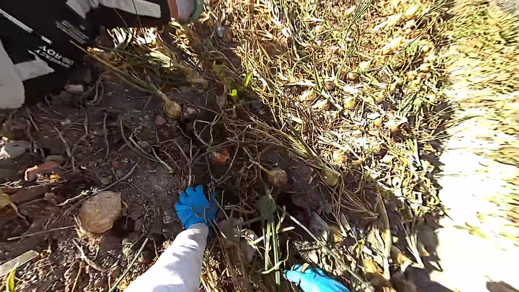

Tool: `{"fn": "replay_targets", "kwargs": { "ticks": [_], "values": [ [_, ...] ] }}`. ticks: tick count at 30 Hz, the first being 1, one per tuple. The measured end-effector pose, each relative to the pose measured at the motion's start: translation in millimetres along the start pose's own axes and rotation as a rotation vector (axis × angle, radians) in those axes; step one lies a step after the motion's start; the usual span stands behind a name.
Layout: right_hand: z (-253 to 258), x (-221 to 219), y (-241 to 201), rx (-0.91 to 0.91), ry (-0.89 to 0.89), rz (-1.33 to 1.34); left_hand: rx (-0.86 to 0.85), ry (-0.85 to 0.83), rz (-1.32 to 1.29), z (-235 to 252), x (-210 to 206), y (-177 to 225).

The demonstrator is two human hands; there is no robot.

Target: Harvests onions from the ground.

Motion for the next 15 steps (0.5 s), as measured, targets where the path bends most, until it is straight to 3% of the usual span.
{"fn": "replay_targets", "kwargs": {
  "ticks": [3,4,7,10,12,15],
  "values": [
    [135.5,86.6,2.8,-0.13,0.543,0.075,0.005,0.035,0.003,-1.6,2.1,1.3],
    [179.2,104.4,4.4,-0.17,0.652,0.087,0.013,0.048,-0.001,-1.7,2.8,1.7],
    [262.1,121.9,11.5,-0.252,0.59,0.15,-0.022,0.057,0.002,-2.0,14.5,6.9],
    [268.3,103.5,12.3,-0.152,0.463,-0.03,0.046,-0.228,-0.046,-12.0,56.6,15.8],
    [253.8,92.5,23.8,-0.088,0.502,-0.079,0.074,-0.266,-0.056,-14.2,70.3,22.0],
    [188.0,67.8,42.4,-0.136,0.463,-0.073,0.088,-0.278,-0.004,-16.8,70.4,26.0]
  ]
}}
Point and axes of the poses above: each hand's wrist, its own z-axis towards the middle knuckle, its own x-axis out of the back of the hand, y = z × x, the point moved 7 cm from there along z, towards the middle knuckle, and after that the axes turned 8 degrees about y, right-handed, at the moved point
